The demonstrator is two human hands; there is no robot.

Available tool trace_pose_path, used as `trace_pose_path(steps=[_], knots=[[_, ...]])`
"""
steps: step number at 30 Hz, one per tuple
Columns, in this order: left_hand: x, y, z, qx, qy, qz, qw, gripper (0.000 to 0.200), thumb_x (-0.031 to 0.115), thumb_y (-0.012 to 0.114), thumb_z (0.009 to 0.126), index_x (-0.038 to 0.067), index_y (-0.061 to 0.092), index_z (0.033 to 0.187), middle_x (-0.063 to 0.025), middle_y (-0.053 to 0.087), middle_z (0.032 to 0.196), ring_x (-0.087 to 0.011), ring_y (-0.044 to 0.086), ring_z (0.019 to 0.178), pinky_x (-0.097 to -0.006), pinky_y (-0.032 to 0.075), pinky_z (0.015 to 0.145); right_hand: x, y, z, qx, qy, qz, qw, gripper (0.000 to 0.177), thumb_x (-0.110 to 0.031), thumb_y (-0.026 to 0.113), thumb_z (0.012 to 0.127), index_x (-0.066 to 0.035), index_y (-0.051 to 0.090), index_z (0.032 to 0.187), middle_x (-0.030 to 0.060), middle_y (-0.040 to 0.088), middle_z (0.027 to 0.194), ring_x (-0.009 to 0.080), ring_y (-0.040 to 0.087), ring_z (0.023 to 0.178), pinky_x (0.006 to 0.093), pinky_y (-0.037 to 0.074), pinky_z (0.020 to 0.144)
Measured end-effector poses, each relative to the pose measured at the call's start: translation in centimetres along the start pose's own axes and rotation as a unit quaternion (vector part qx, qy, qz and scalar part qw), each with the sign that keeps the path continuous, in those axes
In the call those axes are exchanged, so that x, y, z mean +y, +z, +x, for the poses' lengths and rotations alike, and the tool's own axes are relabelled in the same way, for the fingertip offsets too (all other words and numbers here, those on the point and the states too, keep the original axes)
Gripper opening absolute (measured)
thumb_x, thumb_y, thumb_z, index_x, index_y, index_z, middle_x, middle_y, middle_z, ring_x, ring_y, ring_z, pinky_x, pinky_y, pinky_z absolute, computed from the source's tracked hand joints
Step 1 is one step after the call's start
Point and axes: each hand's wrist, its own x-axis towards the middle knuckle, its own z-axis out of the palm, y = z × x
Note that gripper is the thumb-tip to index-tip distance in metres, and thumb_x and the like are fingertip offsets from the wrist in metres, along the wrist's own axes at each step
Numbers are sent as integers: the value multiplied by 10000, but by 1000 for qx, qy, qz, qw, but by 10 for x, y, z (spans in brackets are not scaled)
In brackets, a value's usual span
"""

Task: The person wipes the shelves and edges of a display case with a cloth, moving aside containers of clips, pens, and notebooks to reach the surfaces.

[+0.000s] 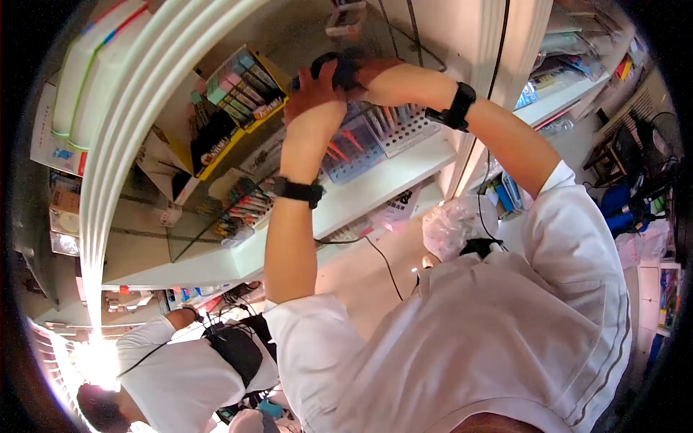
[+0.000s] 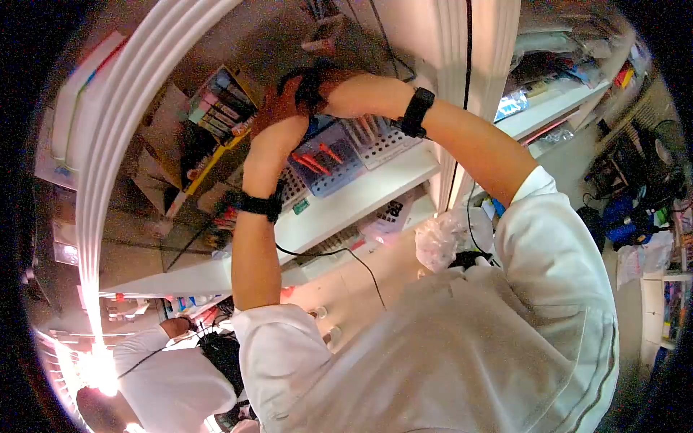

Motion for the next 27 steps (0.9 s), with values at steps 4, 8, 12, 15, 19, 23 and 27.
trace_pose_path(steps=[4,8,12,15,19,23,27], knots=[[13,9,29,-20,-5,30,999,512,314,602,873,239,499,1369,-226,455,1353,-486,629,1009,-545,555,822,20,1,15,-11,82,18,996,522,-348,593,909,-42,530,1327,197,536,1334,384,515,1233,439,463,1014],[32,19,54,-37,18,0,999,524,319,619,857,234,506,1361,-244,423,1396,-510,608,1044,-550,547,861,48,8,1,12,91,-104,990,461,-251,661,840,-53,599,1252,179,551,1322,359,535,1222,443,488,999],[45,41,68,-25,89,-43,995,528,290,602,855,239,498,1371,-216,391,1452,-520,573,1107,-549,530,904,42,0,-23,43,150,-178,972,326,-261,624,854,-29,690,1073,224,595,1228,366,571,1140,432,515,949],[67,34,53,-49,47,-26,997,529,280,587,855,260,500,1376,-183,355,1502,-521,562,1124,-560,510,934,49,-6,-37,-87,185,-162,965,314,-294,602,872,-14,717,956,243,626,1169,408,591,1104,455,506,952],[74,8,29,-86,45,19,995,541,289,589,840,300,508,1374,-162,313,1546,-501,569,1133,-560,491,959,19,-25,-54,-50,169,-128,976,351,-330,598,880,-5,727,913,251,648,1139,439,615,1066,482,498,952],[81,7,13,-60,25,-6,998,560,295,598,840,294,496,1390,-164,340,1524,-493,566,1141,-554,493,953,27,-11,-75,89,80,-146,982,407,-378,603,879,5,728,940,276,650,1140,441,617,1082,483,496,952],[78,23,22,-65,20,27,997,571,303,599,842,298,481,1400,-179,350,1509,-500,548,1159,-549,493,964,29,-11,-76,112,73,-138,981,431,-405,615,867,5,727,934,261,660,1108,435,618,1078,474,504,932]])
